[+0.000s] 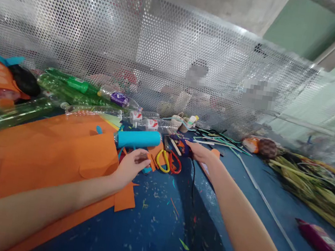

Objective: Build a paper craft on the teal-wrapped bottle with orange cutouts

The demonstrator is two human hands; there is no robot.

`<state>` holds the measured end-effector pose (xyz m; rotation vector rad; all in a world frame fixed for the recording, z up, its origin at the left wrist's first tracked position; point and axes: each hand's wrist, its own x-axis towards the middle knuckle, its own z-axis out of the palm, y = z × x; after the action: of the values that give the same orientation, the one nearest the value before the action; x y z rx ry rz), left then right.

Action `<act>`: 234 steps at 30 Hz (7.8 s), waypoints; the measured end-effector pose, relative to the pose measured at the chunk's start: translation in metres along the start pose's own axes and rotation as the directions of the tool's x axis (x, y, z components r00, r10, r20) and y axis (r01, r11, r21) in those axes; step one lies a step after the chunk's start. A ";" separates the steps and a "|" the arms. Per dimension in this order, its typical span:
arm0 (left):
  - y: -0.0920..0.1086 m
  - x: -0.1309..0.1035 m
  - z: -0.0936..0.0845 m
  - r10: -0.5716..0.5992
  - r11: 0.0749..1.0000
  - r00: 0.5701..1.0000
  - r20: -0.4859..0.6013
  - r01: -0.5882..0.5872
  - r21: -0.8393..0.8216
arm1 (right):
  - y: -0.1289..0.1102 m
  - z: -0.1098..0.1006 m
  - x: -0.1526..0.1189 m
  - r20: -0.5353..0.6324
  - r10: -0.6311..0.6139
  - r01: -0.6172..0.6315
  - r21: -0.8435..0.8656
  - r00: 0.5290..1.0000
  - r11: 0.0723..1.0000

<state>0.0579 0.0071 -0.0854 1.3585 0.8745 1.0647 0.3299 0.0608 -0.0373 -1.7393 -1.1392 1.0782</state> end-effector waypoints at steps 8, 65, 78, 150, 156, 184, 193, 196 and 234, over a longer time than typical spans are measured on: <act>0.004 -0.001 0.002 -0.015 1.000 1.000 -0.003 0.015 -0.006 | -0.003 0.014 0.006 -0.149 -0.029 -0.078 -0.660 0.988 0.747; 0.023 -0.019 0.010 -0.061 0.981 0.995 0.079 0.074 -0.177 | 0.023 0.090 -0.146 0.037 -0.684 0.659 -0.311 0.729 0.685; 0.026 -0.019 0.010 -0.021 0.992 0.995 0.100 0.033 -0.121 | 0.021 0.088 -0.148 0.038 -0.723 0.689 -0.344 0.690 0.638; 0.054 -0.007 -0.007 0.278 0.672 0.810 0.516 -0.548 0.499 | 0.023 0.078 -0.140 0.207 -0.808 0.785 -0.456 0.552 0.419; 0.050 -0.004 -0.009 0.352 0.480 0.717 0.601 -0.690 0.542 | 0.023 0.075 -0.136 0.205 -0.818 0.783 -0.482 0.537 0.393; 0.057 0.006 -0.020 0.183 0.734 0.886 0.426 -0.412 0.540 | 0.017 0.071 -0.135 0.073 -0.772 0.715 -0.439 0.631 0.543; 0.055 0.009 -0.017 -0.001 0.928 0.932 0.363 -0.135 0.347 | 0.020 0.074 -0.134 0.045 -0.694 0.669 -0.319 0.718 0.672; 0.051 0.011 -0.017 -0.062 0.994 0.943 0.326 0.027 0.109 | 0.023 0.075 -0.129 0.002 -0.565 0.560 -0.135 0.825 0.817; 0.041 0.012 -0.017 -0.008 0.998 0.944 0.330 -0.015 0.065 | 0.026 0.078 -0.134 0.032 -0.563 0.563 0.014 0.826 0.826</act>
<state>0.0420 0.0202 -0.0444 1.5413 0.6620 0.7836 0.2324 -0.0609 -0.0564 -1.2467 -1.5430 0.7366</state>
